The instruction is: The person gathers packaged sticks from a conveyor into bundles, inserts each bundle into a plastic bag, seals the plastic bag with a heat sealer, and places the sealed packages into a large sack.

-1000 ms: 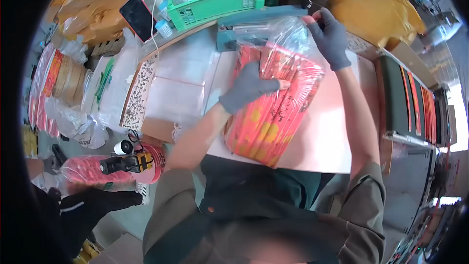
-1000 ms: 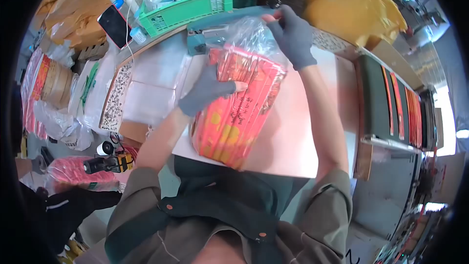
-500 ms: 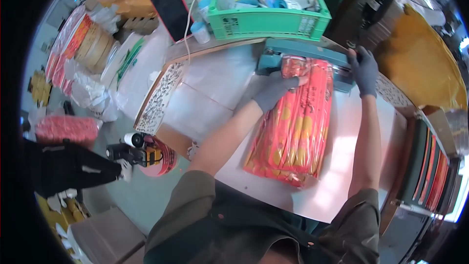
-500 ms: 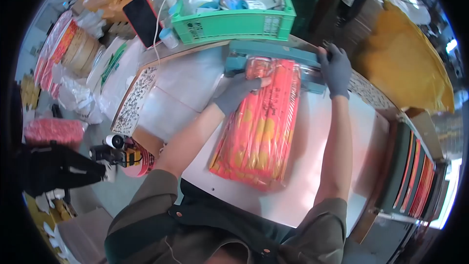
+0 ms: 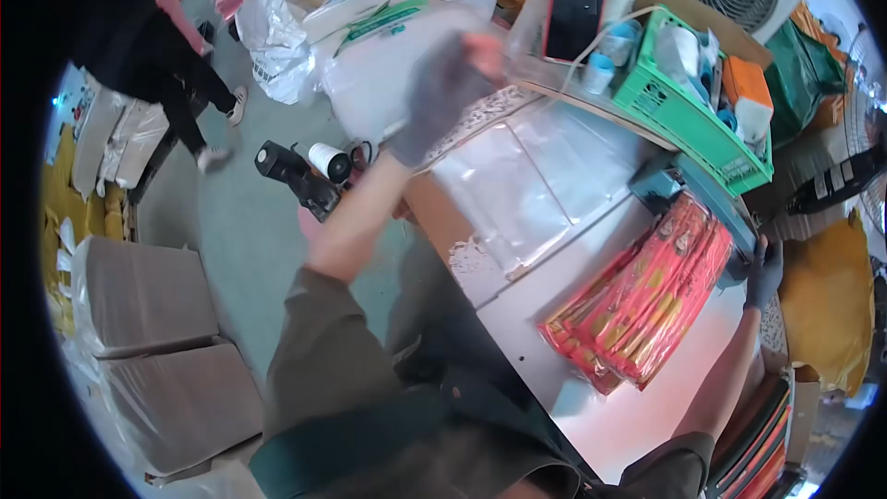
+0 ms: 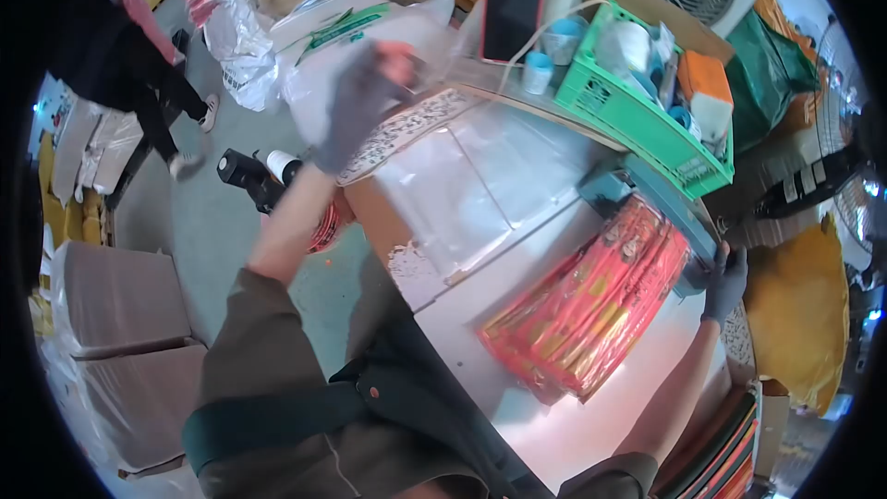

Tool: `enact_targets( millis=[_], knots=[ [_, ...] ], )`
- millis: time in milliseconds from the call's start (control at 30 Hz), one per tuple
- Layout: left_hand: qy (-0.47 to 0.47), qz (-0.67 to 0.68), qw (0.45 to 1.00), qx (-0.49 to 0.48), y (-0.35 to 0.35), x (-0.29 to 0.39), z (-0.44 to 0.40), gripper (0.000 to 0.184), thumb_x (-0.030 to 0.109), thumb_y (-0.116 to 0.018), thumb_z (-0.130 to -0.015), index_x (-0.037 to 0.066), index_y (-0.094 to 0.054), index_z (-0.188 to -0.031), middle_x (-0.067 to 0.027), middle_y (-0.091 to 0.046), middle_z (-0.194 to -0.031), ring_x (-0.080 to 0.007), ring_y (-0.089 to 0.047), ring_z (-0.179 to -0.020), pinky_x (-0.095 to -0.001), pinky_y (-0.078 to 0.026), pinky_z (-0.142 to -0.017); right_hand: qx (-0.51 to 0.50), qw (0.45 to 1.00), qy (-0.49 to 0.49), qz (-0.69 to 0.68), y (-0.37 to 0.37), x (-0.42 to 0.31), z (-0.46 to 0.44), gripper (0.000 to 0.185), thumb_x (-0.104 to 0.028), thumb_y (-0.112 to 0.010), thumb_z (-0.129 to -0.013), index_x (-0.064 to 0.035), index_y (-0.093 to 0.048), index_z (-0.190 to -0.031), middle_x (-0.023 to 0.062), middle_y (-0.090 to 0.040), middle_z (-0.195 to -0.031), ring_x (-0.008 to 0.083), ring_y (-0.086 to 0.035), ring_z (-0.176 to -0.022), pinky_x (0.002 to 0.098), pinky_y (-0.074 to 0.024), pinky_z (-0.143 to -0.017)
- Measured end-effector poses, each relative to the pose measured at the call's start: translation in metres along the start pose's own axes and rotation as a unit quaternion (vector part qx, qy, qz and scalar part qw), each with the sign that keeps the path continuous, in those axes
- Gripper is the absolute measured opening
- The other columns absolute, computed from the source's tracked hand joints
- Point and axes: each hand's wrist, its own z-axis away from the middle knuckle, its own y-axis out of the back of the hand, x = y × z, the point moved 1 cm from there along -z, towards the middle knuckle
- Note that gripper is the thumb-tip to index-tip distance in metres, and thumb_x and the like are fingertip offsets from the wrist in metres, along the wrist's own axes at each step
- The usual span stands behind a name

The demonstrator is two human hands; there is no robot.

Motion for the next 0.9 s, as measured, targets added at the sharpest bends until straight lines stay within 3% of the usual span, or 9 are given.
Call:
enact_targets(
  millis=[67, 167, 233, 300, 467, 567, 667, 767, 900],
  knots=[
    [-0.040, -0.119, 0.986, 0.112, 0.077, 0.006, -0.019, 0.021, 0.022, -0.054, -0.096, 0.003, -0.059, -0.103, -0.0055, -0.064, -0.089, -0.0123, -0.062, -0.076, -0.0265, -0.052, -0.068, 0.013, 0.998, 0.000, 0.061, 0.002, 0.006, 0.011, 0.048, -0.037, -0.058, -0.092, -0.0016, -0.048, -0.123, 0.0172, -0.060, -0.108, 0.0257, -0.060, -0.091, 0.0341, -0.0485, -0.078],
    [-0.033, -0.215, 0.947, 0.236, 0.188, -0.064, -0.021, 0.022, 0.023, -0.056, -0.095, 0.002, -0.060, -0.101, -0.0069, -0.066, -0.087, -0.0117, -0.063, -0.078, -0.0260, -0.052, -0.068, 0.028, 0.998, -0.038, -0.049, -0.003, -0.023, 0.062, 0.055, -0.037, -0.053, -0.095, -0.0058, -0.038, -0.138, 0.0159, -0.051, -0.126, 0.0222, -0.058, -0.097, 0.0341, -0.0486, -0.081],
    [0.053, -0.484, 0.851, 0.197, 0.244, -0.111, -0.006, 0.030, 0.032, -0.057, -0.090, 0.004, -0.061, -0.099, -0.0118, -0.067, -0.093, -0.0240, -0.065, -0.077, -0.0327, -0.051, -0.072, -0.092, 0.962, -0.159, -0.202, 0.000, -0.046, 0.104, 0.060, -0.037, -0.052, -0.096, -0.0052, -0.032, -0.143, 0.0146, -0.046, -0.135, 0.0212, -0.053, -0.108, 0.0339, -0.0456, -0.089],
    [0.054, -0.555, 0.804, 0.206, 0.289, -0.185, 0.014, 0.031, 0.035, -0.060, -0.084, 0.007, -0.062, -0.096, -0.0139, -0.066, -0.092, -0.0296, -0.063, -0.084, -0.0378, -0.050, -0.078, -0.238, 0.886, -0.214, -0.335, -0.004, -0.050, 0.147, 0.062, -0.034, -0.052, -0.097, -0.0031, -0.028, -0.145, 0.0144, -0.045, -0.135, 0.0211, -0.047, -0.119, 0.0339, -0.0382, -0.102],
    [0.244, -0.664, 0.706, 0.038, 0.284, -0.225, 0.038, 0.031, 0.036, -0.065, -0.077, 0.009, -0.063, -0.092, -0.0132, -0.064, -0.084, -0.0319, -0.062, -0.085, -0.0416, -0.049, -0.079, -0.266, 0.746, -0.379, -0.479, 0.009, -0.094, 0.189, 0.051, -0.032, -0.051, -0.097, -0.0020, -0.040, -0.136, 0.0113, -0.050, -0.131, 0.0220, -0.051, -0.117, 0.0365, -0.0417, -0.101],
    [0.232, -0.648, 0.724, 0.043, 0.295, -0.244, 0.037, 0.029, 0.037, -0.066, -0.076, 0.011, -0.063, -0.088, -0.0136, -0.063, -0.088, -0.0324, -0.062, -0.083, -0.0429, -0.048, -0.077, -0.283, 0.696, -0.413, -0.514, 0.004, -0.106, 0.188, 0.052, -0.035, -0.052, -0.095, -0.0026, -0.043, -0.135, 0.0096, -0.052, -0.130, 0.0230, -0.052, -0.117, 0.0377, -0.0425, -0.101],
    [0.294, -0.571, 0.766, 0.004, 0.315, -0.247, 0.025, 0.022, 0.034, -0.066, -0.077, 0.013, -0.063, -0.085, -0.0134, -0.062, -0.092, -0.0326, -0.062, -0.081, -0.0425, -0.048, -0.076, -0.281, 0.702, -0.414, -0.507, -0.006, -0.107, 0.191, 0.059, -0.040, -0.060, -0.089, -0.0043, -0.046, -0.133, 0.0102, -0.055, -0.127, 0.0245, -0.054, -0.114, 0.0395, -0.0439, -0.100],
    [0.226, -0.520, 0.823, 0.031, 0.323, -0.232, 0.002, 0.013, 0.025, -0.063, -0.080, 0.013, -0.064, -0.085, -0.0127, -0.060, -0.094, -0.0334, -0.062, -0.079, -0.0418, -0.049, -0.074, -0.278, 0.716, -0.396, -0.504, -0.010, -0.116, 0.194, 0.062, -0.042, -0.061, -0.088, -0.0041, -0.045, -0.134, 0.0103, -0.055, -0.128, 0.0249, -0.055, -0.114, 0.0400, -0.0435, -0.101],
    [0.084, -0.666, 0.739, -0.059, 0.302, -0.183, -0.035, 0.014, 0.012, -0.056, -0.081, 0.012, -0.064, -0.092, -0.0127, -0.060, -0.097, -0.0331, -0.062, -0.087, -0.0418, -0.049, -0.076, -0.213, 0.732, -0.392, -0.515, -0.018, -0.123, 0.206, 0.060, -0.041, -0.066, -0.083, -0.0038, -0.051, -0.127, 0.0098, -0.058, -0.121, 0.0254, -0.056, -0.110, 0.0396, -0.0463, -0.096]
  ],
)
